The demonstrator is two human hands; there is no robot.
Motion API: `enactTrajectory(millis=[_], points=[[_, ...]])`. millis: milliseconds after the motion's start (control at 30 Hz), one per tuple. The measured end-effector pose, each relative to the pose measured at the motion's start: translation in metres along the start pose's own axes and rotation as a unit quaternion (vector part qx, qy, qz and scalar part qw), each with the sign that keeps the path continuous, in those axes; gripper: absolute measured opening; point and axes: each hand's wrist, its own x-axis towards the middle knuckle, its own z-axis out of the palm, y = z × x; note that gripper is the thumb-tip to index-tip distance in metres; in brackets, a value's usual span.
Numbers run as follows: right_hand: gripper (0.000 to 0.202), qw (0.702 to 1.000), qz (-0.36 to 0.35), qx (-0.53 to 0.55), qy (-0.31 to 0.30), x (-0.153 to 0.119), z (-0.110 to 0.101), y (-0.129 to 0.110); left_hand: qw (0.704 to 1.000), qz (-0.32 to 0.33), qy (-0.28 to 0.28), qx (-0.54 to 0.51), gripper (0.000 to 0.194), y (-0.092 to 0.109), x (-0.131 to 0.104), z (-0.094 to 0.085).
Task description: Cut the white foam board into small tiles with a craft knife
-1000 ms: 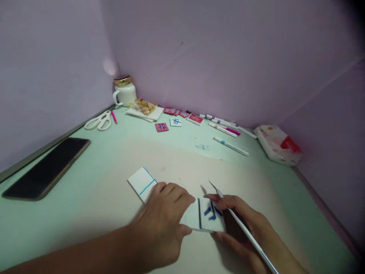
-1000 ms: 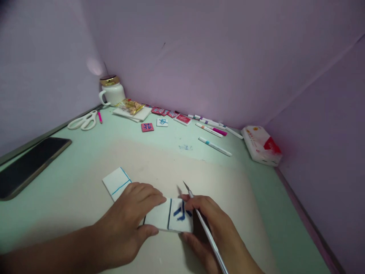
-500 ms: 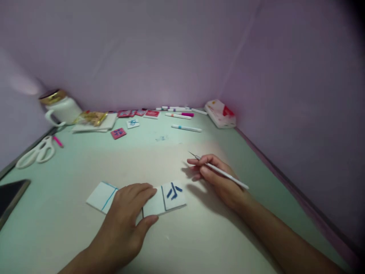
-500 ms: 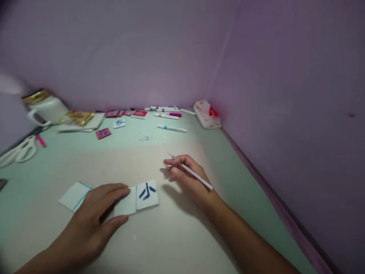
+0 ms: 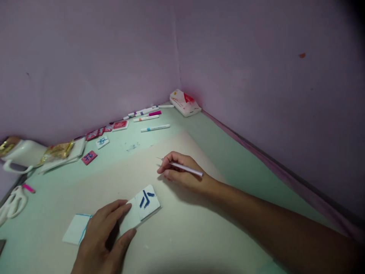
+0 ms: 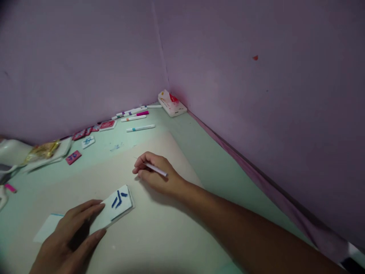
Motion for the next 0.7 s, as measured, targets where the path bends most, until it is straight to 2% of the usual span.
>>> enactTrajectory(millis=[233, 400, 500, 700], points=[[0.012, 0.998, 0.005, -0.065, 0.0, -0.006, -0.003, 0.0, 0.998, -0.002, 0.036, -0.051, 0.038, 0.013, 0.0, 0.0], [0.005, 0.992, 0.021, -0.119, 0.037, -0.009, -0.003, 0.001, 0.995, 0.019, 0.047, -0.091, 0.037, 0.023, 0.002, -0.003], [0.012, 0.988, 0.025, -0.139, 0.064, -0.009, -0.003, 0.003, 0.99, 0.022, 0.064, -0.125, 0.036, 0.027, 0.003, -0.005], [0.023, 0.972, 0.028, -0.216, 0.086, -0.011, -0.012, 0.009, 0.986, -0.008, 0.046, -0.158, 0.036, 0.03, 0.003, -0.004]])
